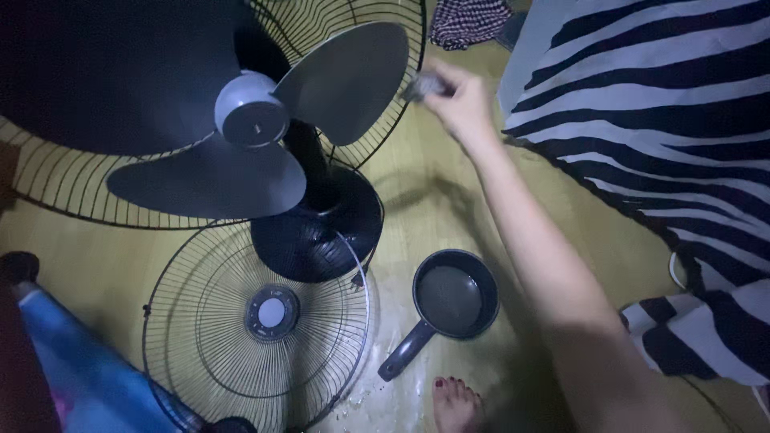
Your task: The person cleans a black standing fan using a wet cloth. They wipe the fan blades, the base, and the front metal cage, then reattach the cage to the fan.
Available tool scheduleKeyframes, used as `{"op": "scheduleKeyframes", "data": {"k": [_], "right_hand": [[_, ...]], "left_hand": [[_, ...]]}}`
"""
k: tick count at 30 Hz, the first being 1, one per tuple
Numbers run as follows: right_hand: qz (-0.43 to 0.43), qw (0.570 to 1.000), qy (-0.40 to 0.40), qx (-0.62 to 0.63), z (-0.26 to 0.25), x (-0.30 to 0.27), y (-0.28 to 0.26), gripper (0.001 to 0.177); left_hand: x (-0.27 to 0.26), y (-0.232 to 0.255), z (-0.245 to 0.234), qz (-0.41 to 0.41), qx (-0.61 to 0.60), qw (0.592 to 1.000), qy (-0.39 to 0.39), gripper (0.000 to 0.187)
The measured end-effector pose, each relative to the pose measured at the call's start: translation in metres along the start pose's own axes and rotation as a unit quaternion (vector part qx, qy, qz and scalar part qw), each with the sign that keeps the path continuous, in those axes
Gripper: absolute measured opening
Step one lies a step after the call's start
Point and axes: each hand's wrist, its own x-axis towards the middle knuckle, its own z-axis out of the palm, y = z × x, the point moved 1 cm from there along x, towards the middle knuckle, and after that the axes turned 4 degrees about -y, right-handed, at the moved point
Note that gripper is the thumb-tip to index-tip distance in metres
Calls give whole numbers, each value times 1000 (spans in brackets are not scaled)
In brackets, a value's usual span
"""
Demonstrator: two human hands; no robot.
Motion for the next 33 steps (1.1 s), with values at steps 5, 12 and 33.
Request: {"op": "scheduleKeyframes", "data": {"k": [5,12,33], "right_hand": [[-107,990,16,85,-5,5,-37,57],[-62,988,83,113,14,16,-9,45],[45,918,-294,-263,114,-130,169,49]], "left_hand": [[-13,-13,0,-54,-47,997,10,31],[-67,-25,-21,-162,-93,982,31,32],[-207,-163,29,-257,135,957,8,84]]}}
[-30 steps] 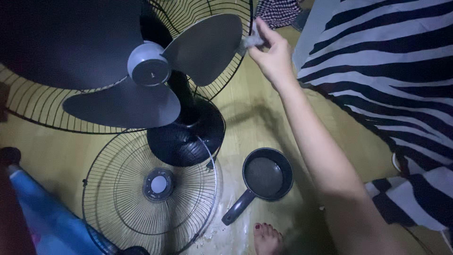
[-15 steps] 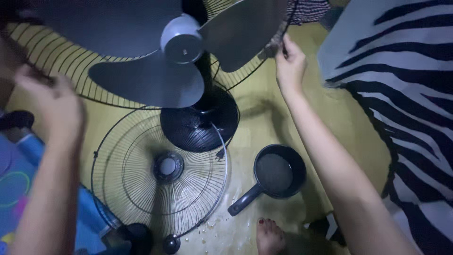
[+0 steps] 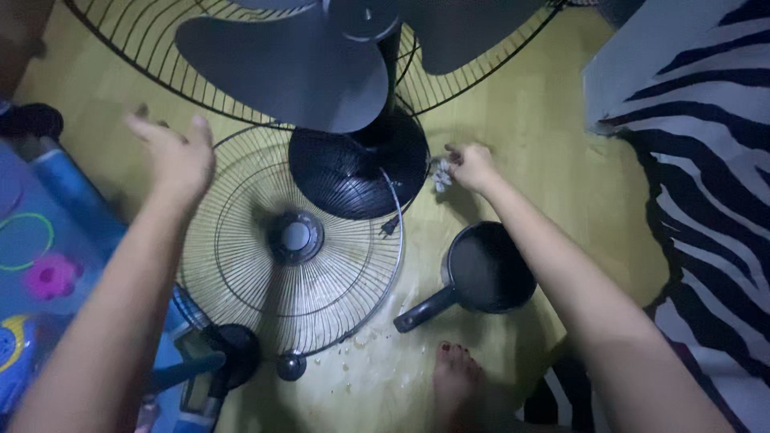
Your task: The person cleans a black standing fan using a wet cloth. They wipe the fan blades, the base, and the front metal cage, then reattach the cage to the fan.
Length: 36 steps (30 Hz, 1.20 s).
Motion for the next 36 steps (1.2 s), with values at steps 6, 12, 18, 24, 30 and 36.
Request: {"op": "scheduleKeyframes", "data": {"k": [6,12,18,24,30,36], "right_hand": [[32,993,-56,96,21,-16,-23,26],[66,954,-139,259,39,-46,-70,31],[11,930,-140,339,59,-51,-80,50],[34,907,-84,412,90,-46,-72,43],[190,885,-96,414,86,-42,-88,63],[233,878,-145,391,69,-40,-105,66]], "left_hand": [[-79,26,26,-122,184,942,-254,86],[-194,87,61,-21,215,852,-477,79],[-281,112,84,-3,254,809,-530,83],[-330,59,111,69,204,822,-527,78],[-335,48,115,107,210,810,-537,73],[-330,54,118,81,212,800,-556,75]]}}
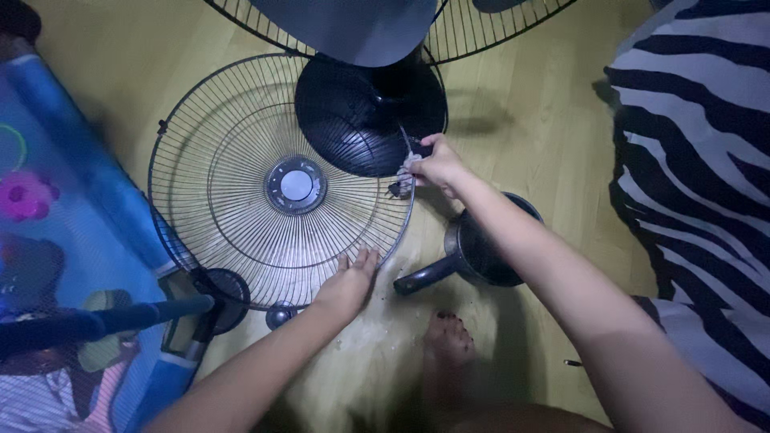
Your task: The person cleans a black standing fan using a wet cloth. They wipe the fan blades, the base, and the front metal cage, then reattach the cage to the fan.
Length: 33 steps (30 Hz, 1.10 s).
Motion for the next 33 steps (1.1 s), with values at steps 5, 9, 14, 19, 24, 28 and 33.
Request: {"op": "scheduleKeyframes", "data": {"k": [5,9,14,19,24,28,33], "right_hand": [[35,997,-34,62,-13,11,11,61],[56,979,-112,160,-35,33,61,50],[75,950,-124,275,-60,45,80,45],[1,984,35,174,-87,20,40,46],[-275,960,7,-48,-74,-5,26,54],[-318,922,-28,-220,-45,-32,-1,47],[-422,819,-41,-386,-27,-46,-28,59]], "left_hand": [[4,1,5,1,1,1000,-9,69],[3,1,8,6,28,1000,-12,69],[10,2,11,33,31,999,24,70],[-1,0,10,4,22,999,-31,68],[0,5,7,-16,7,998,-53,67],[5,5,13,-21,22,998,-56,69],[10,1,23,-8,49,998,-47,67]]}}
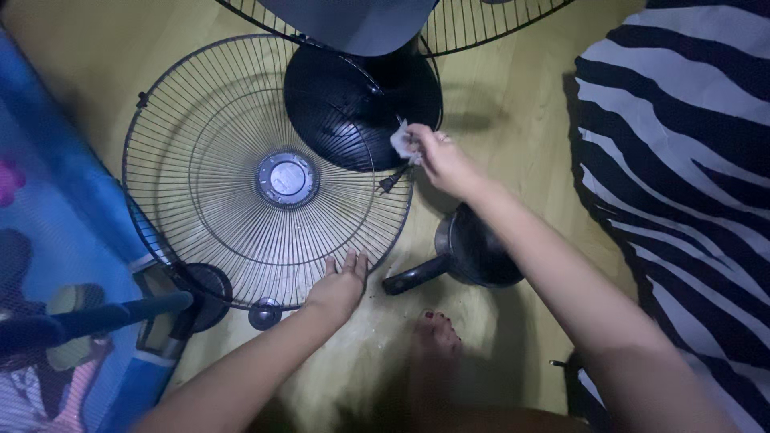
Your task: The person cleans a black standing fan using a wet cloth. They wipe the fan blades, the base, and the front metal cage, then reattach the cage to the fan.
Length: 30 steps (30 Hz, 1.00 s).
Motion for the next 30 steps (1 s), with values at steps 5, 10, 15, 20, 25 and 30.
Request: {"op": "scheduleKeyframes", "data": {"k": [5,10,15,20,25,30], "right_hand": [[-24,999,10,-25,9,-9,-18,67],[61,993,-97,-41,16,-31,-57,63],[50,982,-172,-60,17,-34,-44,65],[-104,984,-64,-130,8,-15,-9,76],[98,978,-74,-167,-15,23,-9,73],[-2,992,61,-107,-34,57,12,64]], "left_hand": [[-3,-1,-4,17,21,999,30,63],[-3,-1,-11,24,22,998,45,64],[-7,3,-21,5,3,1000,11,66],[-3,8,-19,12,3,999,39,63],[-3,2,-7,37,46,997,50,67],[-6,-4,6,38,71,996,35,66]]}}
